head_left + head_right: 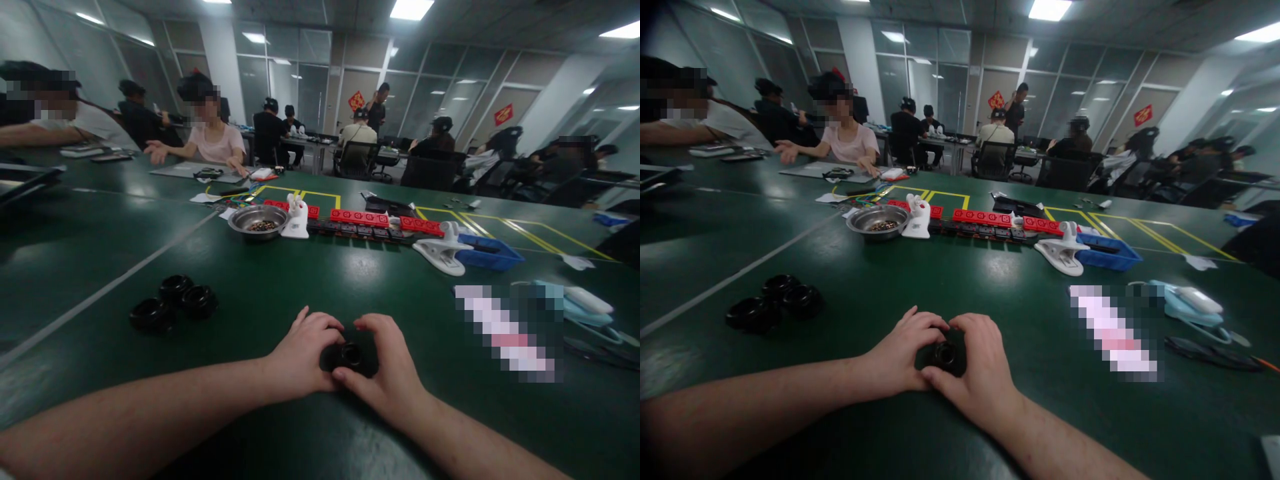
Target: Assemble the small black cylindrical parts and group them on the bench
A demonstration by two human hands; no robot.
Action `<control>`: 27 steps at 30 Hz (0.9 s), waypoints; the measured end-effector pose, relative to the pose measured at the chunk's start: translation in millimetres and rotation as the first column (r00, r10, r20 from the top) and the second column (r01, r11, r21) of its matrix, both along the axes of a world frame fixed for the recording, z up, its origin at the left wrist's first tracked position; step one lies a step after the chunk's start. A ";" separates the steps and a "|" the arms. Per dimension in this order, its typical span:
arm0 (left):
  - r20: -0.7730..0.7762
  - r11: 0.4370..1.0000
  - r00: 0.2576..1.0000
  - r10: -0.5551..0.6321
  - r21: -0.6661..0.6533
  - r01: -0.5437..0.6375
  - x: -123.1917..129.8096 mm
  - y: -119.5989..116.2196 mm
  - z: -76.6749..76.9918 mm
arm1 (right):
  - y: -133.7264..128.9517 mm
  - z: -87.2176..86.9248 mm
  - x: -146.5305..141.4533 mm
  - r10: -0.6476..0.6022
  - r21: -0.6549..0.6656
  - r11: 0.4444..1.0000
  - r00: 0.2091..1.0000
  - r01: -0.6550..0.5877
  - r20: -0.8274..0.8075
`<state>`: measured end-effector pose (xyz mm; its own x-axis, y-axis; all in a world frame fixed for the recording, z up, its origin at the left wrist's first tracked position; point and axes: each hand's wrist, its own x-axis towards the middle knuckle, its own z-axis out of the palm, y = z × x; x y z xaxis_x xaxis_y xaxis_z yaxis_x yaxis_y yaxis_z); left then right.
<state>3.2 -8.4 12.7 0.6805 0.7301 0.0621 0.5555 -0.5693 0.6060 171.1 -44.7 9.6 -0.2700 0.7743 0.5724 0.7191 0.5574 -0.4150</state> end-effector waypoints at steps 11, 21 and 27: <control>-0.007 1.000 1.000 0.000 0.018 0.000 0.4 0.5 -2.3 | -6.7 9.5 2.0 0.252 -0.063 0.966 0.968 -0.252 -0.006; -0.002 1.000 1.000 -0.005 0.031 0.005 0.9 -0.6 -1.6 | -3.0 4.2 2.0 0.154 -0.078 0.984 0.986 -0.159 -0.068; -0.009 0.999 1.000 -0.004 0.043 0.004 0.0 0.0 -3.6 | -4.5 7.2 3.6 0.287 -0.067 0.954 0.956 -0.291 -0.068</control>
<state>3.2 -8.4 9.1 0.6842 0.7241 0.0872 0.5586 -0.5972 0.5756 174.7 -49.2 16.8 -0.4573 0.7093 0.5364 0.5058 0.7036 -0.4991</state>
